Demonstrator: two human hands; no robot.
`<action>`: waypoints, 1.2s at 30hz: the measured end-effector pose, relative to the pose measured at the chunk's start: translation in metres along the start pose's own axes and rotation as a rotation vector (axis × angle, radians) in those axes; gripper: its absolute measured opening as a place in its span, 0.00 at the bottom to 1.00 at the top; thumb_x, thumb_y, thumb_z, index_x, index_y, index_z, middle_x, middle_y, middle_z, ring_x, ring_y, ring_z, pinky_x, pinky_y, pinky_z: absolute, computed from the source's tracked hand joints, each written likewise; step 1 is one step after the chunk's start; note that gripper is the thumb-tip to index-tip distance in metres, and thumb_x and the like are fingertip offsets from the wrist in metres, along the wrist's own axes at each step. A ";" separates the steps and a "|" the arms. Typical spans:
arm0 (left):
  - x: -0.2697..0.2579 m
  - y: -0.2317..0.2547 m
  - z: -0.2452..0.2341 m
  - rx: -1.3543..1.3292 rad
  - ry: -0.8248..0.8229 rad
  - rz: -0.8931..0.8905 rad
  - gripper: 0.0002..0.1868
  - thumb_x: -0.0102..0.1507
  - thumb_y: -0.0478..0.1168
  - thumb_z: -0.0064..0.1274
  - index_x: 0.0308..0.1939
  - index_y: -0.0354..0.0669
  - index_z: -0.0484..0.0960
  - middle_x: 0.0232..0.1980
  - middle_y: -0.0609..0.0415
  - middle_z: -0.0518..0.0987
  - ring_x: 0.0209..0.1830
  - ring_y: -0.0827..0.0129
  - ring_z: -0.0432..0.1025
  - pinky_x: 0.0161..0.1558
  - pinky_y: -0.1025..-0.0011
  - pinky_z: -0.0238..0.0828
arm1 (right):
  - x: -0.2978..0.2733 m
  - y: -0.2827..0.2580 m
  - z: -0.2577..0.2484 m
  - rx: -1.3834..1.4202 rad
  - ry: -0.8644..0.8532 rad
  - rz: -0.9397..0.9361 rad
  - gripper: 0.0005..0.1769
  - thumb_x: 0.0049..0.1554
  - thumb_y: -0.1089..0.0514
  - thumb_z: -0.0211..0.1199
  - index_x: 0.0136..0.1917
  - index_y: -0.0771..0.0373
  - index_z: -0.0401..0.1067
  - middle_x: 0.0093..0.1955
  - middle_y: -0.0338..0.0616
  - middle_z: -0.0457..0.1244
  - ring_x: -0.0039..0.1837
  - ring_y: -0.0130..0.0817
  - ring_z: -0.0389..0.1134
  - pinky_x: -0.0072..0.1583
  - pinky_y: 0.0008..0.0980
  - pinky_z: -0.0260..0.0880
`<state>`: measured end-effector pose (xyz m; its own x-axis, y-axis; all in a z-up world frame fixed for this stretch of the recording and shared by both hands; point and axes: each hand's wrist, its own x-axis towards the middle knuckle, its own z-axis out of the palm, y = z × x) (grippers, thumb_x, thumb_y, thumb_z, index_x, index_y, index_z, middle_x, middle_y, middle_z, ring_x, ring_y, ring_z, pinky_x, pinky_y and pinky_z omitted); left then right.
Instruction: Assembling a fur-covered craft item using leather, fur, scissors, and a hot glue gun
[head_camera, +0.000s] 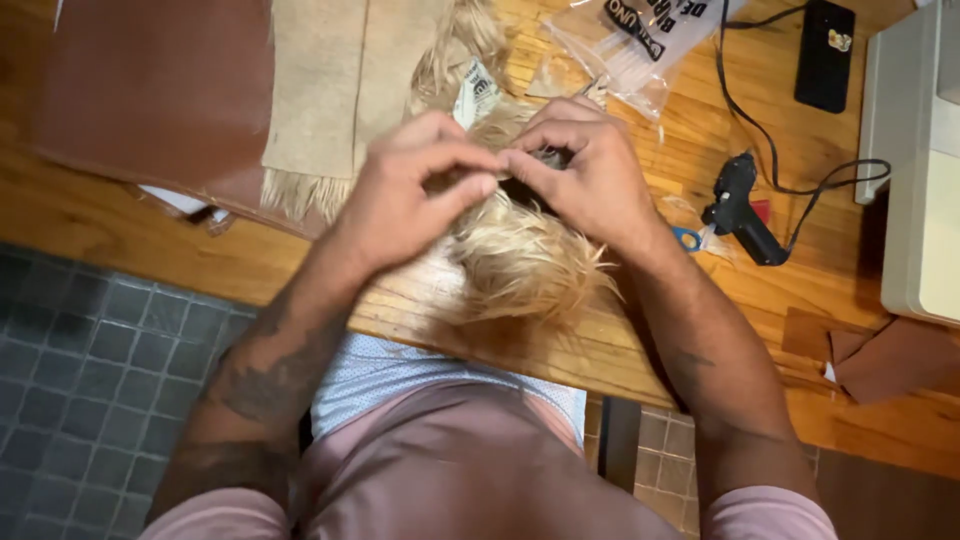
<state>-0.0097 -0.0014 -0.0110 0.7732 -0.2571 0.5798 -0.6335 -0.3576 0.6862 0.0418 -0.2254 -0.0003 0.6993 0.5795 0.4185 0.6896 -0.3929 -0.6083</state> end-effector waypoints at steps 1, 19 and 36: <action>-0.004 0.000 0.001 0.016 -0.054 -0.018 0.07 0.66 0.37 0.62 0.47 0.42 0.86 0.41 0.52 0.75 0.43 0.65 0.67 0.45 0.67 0.66 | 0.001 -0.002 0.000 0.003 0.020 0.037 0.07 0.61 0.58 0.73 0.44 0.63 0.79 0.42 0.41 0.67 0.46 0.30 0.65 0.51 0.34 0.67; -0.001 -0.021 0.019 0.071 -0.022 -0.071 0.02 0.62 0.41 0.67 0.38 0.51 0.90 0.42 0.55 0.85 0.43 0.55 0.79 0.46 0.63 0.76 | 0.004 -0.013 -0.012 0.077 0.029 0.143 0.04 0.64 0.62 0.66 0.46 0.61 0.80 0.46 0.47 0.71 0.48 0.49 0.72 0.53 0.44 0.70; 0.019 0.003 0.009 0.377 -0.223 -0.055 0.05 0.59 0.42 0.63 0.28 0.53 0.85 0.32 0.57 0.82 0.35 0.56 0.77 0.40 0.60 0.72 | 0.006 -0.022 -0.051 0.223 -0.151 0.121 0.07 0.60 0.68 0.66 0.53 0.68 0.78 0.53 0.55 0.71 0.56 0.46 0.73 0.59 0.46 0.70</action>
<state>0.0035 -0.0154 -0.0012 0.8193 -0.4011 0.4097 -0.5676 -0.6682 0.4809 0.0403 -0.2499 0.0499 0.7266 0.6442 0.2388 0.5328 -0.3089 -0.7878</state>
